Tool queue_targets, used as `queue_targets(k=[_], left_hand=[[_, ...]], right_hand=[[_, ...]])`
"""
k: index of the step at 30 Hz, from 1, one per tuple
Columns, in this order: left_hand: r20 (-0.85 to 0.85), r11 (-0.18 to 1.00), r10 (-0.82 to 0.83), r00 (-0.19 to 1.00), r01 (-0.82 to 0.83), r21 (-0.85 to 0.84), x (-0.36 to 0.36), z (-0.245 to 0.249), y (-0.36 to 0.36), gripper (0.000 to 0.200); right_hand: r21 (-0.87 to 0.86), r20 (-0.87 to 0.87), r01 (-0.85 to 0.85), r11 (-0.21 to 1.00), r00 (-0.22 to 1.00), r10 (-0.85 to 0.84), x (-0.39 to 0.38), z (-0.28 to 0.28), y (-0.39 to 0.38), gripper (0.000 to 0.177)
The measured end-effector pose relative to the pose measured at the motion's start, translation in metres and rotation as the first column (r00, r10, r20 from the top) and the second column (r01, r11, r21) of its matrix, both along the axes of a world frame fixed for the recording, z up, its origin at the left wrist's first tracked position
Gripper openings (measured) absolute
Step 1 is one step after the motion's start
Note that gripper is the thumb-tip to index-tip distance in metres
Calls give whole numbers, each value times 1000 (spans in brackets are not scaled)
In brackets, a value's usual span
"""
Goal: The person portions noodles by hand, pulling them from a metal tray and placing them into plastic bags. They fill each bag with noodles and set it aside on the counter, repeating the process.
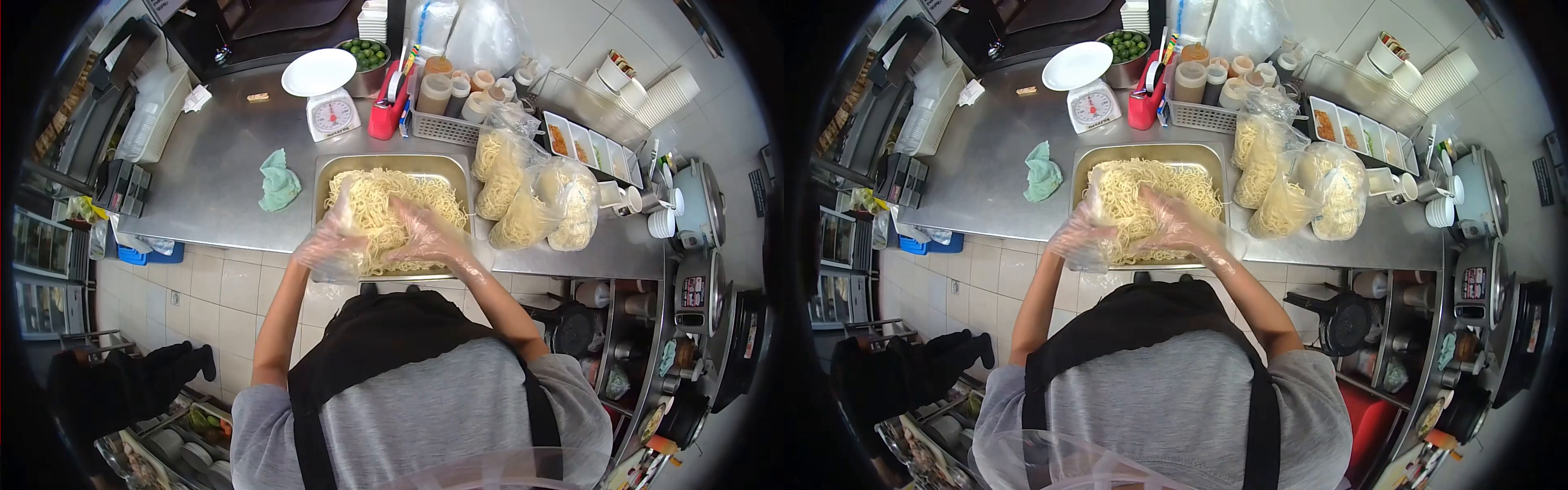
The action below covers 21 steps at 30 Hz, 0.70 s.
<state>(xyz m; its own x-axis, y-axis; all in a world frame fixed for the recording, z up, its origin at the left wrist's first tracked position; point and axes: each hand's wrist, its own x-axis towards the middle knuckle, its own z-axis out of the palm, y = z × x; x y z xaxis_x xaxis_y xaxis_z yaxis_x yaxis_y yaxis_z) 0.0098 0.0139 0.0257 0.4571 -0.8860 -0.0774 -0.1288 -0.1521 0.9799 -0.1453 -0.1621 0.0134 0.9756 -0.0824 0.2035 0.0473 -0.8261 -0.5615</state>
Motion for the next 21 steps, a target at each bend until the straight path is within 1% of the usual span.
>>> queue_targets(k=[1, 2, 4, 6, 8, 9, 10, 12, 13, 15, 16, 17, 18, 19, 20, 21], left_hand=[[-31, 999, -23, 999, 22, -31, 1, -8, 2, 117], [-37, 1000, 3, 999, -2, 20, 1, -17, 4, 116], [-45, 999, 41, 998, -41, 8, -2, -19, 3, 115], [-48, 990, 58, 997, -64, -127, -6, -15, -11, 114], [-59, 988, 69, 996, -76, -137, -1, -8, -16, 109], [-67, 987, 70, 995, -79, -142, 1, -4, -19, 106], [59, 982, 107, 992, -97, -161, -2, 6, -21, 99], [299, 970, 191, 935, -132, -206, -6, 23, -24, 85], [438, 983, 167, 883, -115, -142, -2, 13, -25, 83], [684, 995, 83, 725, -104, -11, 9, -15, -29, 79], [717, 998, 16, 697, -60, 36, 7, -13, -32, 77], [745, 996, -51, 665, -19, 85, 4, -12, -35, 76], [769, 990, -118, 628, 18, 137, 0, -8, -37, 75], [750, 992, -98, 654, 6, 125, -4, -3, -37, 76], [730, 994, -79, 679, -7, 113, -9, 1, -36, 78], [708, 995, -61, 704, -16, 102, -15, 3, -34, 80]], right_hand=[[-46, -92, 30, 999, 995, -34, 2, 10, 7, 114], [-104, -85, 68, 992, 993, -77, 4, 3, 15, 114], [-221, -61, 146, 964, 985, -163, 12, -28, 29, 115], [90, 51, 133, 987, 989, -138, 30, -66, 22, 113], [254, 192, 128, 959, 965, -179, 41, -66, 26, 103], [264, 273, 153, 952, 935, -226, 43, -44, 33, 96], [276, 350, 176, 945, 897, -270, 43, -32, 36, 88], [244, 344, 197, 950, 898, -274, 45, -34, 33, 76], [228, 340, 206, 952, 899, -276, 45, -35, 32, 70], [157, 264, 255, 954, 920, -289, 39, -61, 22, 60], [120, 225, 278, 953, 927, -299, 36, -71, 17, 55], [62, 234, 324, 944, 915, -330, 33, -81, 13, 57], [5, 245, 367, 930, 901, -357, 33, -79, 13, 59], [-49, 259, 407, 912, 887, -381, 32, -76, 13, 62], [-98, 111, 355, 930, 932, -344, 27, -72, 8, 65], [-139, -42, 299, 944, 951, -307, 17, -32, 6, 69]])
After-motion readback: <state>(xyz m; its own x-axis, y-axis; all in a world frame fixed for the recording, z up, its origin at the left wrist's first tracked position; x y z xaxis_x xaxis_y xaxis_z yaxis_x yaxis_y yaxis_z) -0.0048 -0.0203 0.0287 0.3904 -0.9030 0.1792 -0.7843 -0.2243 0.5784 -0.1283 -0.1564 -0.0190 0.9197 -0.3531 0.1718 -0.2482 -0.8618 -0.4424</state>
